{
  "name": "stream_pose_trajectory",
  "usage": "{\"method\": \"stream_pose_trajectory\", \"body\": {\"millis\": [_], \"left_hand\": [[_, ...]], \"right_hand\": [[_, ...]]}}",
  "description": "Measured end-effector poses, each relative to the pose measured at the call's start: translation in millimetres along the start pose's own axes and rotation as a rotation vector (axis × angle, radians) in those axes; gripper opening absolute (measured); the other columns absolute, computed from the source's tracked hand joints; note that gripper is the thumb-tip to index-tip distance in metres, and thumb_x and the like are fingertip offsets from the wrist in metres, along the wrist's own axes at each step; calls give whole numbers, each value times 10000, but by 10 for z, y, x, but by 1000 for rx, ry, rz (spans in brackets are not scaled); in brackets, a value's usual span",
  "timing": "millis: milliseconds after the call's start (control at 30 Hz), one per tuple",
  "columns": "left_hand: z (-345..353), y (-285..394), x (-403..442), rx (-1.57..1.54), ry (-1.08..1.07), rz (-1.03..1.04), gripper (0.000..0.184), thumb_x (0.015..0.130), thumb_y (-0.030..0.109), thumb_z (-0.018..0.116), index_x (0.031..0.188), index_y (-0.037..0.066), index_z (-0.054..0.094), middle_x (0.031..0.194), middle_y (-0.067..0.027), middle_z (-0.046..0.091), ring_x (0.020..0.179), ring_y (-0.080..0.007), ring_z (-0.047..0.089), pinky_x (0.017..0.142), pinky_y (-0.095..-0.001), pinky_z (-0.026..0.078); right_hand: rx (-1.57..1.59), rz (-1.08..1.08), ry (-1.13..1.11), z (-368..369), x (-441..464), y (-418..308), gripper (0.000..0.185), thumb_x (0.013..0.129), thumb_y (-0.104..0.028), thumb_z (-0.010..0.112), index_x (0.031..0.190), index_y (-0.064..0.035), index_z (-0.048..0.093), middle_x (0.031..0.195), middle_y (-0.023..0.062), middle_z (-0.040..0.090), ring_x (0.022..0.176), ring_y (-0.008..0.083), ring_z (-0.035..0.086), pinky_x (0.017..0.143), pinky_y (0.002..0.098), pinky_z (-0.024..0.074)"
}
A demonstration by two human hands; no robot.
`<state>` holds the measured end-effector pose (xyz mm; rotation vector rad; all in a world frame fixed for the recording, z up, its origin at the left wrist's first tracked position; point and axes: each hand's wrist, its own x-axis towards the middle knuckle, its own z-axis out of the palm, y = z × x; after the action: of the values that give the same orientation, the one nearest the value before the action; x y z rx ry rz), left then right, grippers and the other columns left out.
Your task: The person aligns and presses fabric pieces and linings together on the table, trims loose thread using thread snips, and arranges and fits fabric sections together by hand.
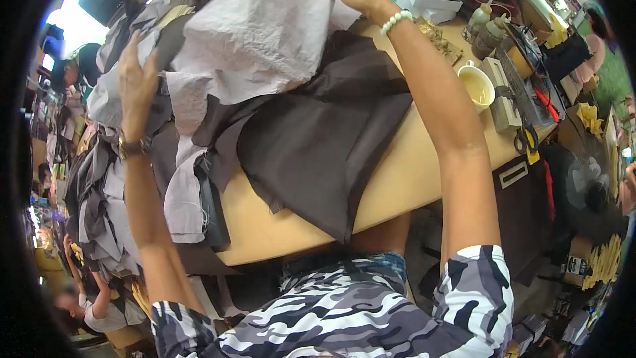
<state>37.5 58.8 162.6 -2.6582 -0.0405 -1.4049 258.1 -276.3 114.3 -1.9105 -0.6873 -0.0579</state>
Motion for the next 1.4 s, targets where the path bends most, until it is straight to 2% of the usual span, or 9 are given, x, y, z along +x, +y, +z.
{"method": "stream_pose_trajectory", "body": {"millis": [300,467,633,733,900,967,1033,1200,1400], "left_hand": [[433,2203,-798,-650,-245,323,175,701,29,628,875,28,638,973,-134,602,875,-293,600,759,-373,496],[405,2970,-1116,-626,-536,184,910,689,459,727,1363,-16,342,1270,-220,476,1175,-351,448,964,-452,383],[722,2943,-1354,-640,-553,309,462,722,152,653,1138,-22,552,1036,-128,584,999,-301,547,842,-383,457],[599,2667,-1149,-900,-458,155,201,692,8,552,878,-19,624,763,-89,588,729,-227,592,665,-325,491],[31,1688,-291,-1609,-812,-637,104,731,1,522,762,23,619,676,32,552,618,-92,490,561,-226,383],[515,959,14,-1452,-513,-189,87,802,59,542,825,50,626,827,7,595,769,-138,532,679,-246,424],[650,508,317,-1528,-366,-337,120,832,87,537,919,47,608,924,-48,605,872,-184,543,767,-257,429],[831,-204,534,-1509,24,-1346,349,908,156,494,1230,22,497,1177,-134,557,1096,-264,520,923,-280,406],[-210,584,-272,-698,-129,-299,267,871,159,585,1108,38,604,1102,-108,619,1052,-241,581,906,-305,438]], "right_hand": [[-663,-97,316,15,-447,808,758,749,-17,514,1447,-97,229,1214,186,567,1132,389,522,972,443,390],[-976,-479,348,89,-181,1142,701,786,-11,467,1442,-154,264,1165,132,597,1090,274,558,971,468,362],[-799,-542,375,-97,155,961,634,796,-21,496,1403,-153,366,938,126,667,883,284,622,918,429,412],[-849,-702,447,-283,174,549,557,783,-55,535,1333,-79,450,878,118,648,859,278,611,874,416,437],[-821,-804,391,-529,-226,-32,526,772,-29,547,1293,-50,484,832,117,626,794,308,610,789,443,448],[-901,-822,416,-590,-451,46,563,782,-9,522,1333,-101,449,785,104,641,746,282,620,827,422,448],[-936,-786,398,-632,-731,124,592,786,8,510,1359,-120,427,735,88,633,705,259,613,827,405,451],[-910,-635,315,-561,-1394,189,617,784,39,511,1377,-96,412,659,54,580,663,209,580,784,361,461],[-806,-574,276,-396,-1776,154,627,782,17,552,1383,-72,395,749,92,633,710,241,601,774,366,460]]}}
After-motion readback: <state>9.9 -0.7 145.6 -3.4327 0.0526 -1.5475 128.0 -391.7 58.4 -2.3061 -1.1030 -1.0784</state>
